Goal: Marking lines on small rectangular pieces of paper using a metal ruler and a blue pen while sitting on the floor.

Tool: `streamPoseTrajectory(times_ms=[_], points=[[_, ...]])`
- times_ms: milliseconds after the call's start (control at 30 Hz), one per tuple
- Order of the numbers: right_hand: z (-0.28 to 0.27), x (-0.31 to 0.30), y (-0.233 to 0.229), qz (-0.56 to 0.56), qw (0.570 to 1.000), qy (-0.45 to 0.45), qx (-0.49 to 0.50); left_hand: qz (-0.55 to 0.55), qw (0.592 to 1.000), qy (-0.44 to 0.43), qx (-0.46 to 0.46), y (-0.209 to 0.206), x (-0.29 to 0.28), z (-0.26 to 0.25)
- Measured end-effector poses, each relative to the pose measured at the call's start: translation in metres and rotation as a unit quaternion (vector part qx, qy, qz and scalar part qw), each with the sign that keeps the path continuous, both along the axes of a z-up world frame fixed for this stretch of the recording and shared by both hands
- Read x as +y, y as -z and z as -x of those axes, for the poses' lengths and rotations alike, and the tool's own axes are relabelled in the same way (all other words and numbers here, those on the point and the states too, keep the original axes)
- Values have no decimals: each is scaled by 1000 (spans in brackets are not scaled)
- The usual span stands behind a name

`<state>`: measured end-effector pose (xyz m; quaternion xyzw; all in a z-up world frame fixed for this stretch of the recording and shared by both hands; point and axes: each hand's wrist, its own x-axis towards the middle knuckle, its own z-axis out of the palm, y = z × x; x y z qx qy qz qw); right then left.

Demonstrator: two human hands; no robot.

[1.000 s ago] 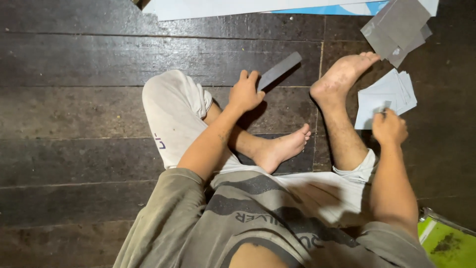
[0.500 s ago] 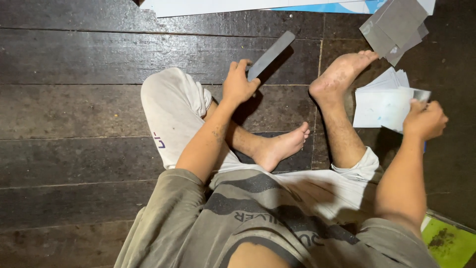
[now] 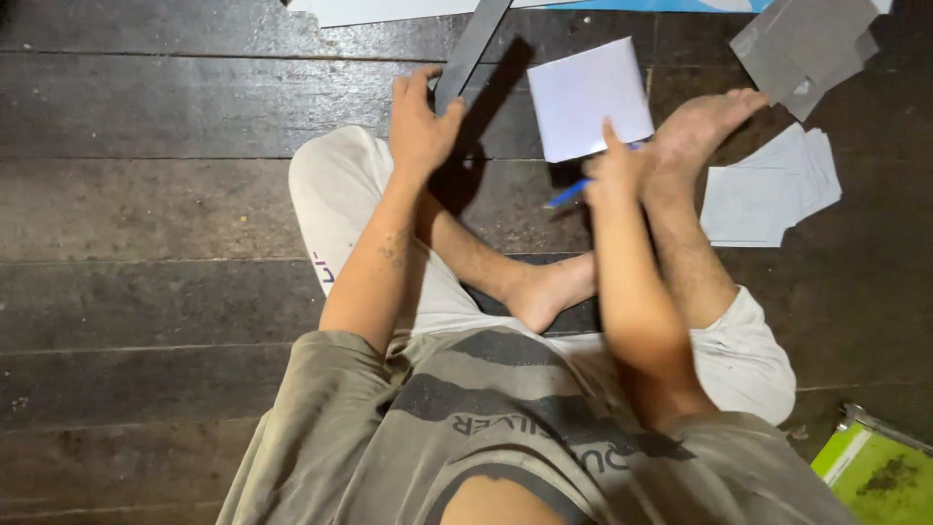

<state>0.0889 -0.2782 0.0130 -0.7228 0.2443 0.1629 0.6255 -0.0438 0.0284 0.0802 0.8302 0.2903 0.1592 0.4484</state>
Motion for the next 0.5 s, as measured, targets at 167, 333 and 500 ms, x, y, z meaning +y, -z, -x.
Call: streamPoseTrajectory(times_ms=[167,333,500], points=[[10,46,54,-214,955,-94,-184,-29,998,-10,60,4,15,-1],[55,133,23,-45,992,102,55,-83,989,58,111,22,13,-18],[52,134,28,-40,992,117,27,-188,942,211,182,63,-2,-44]])
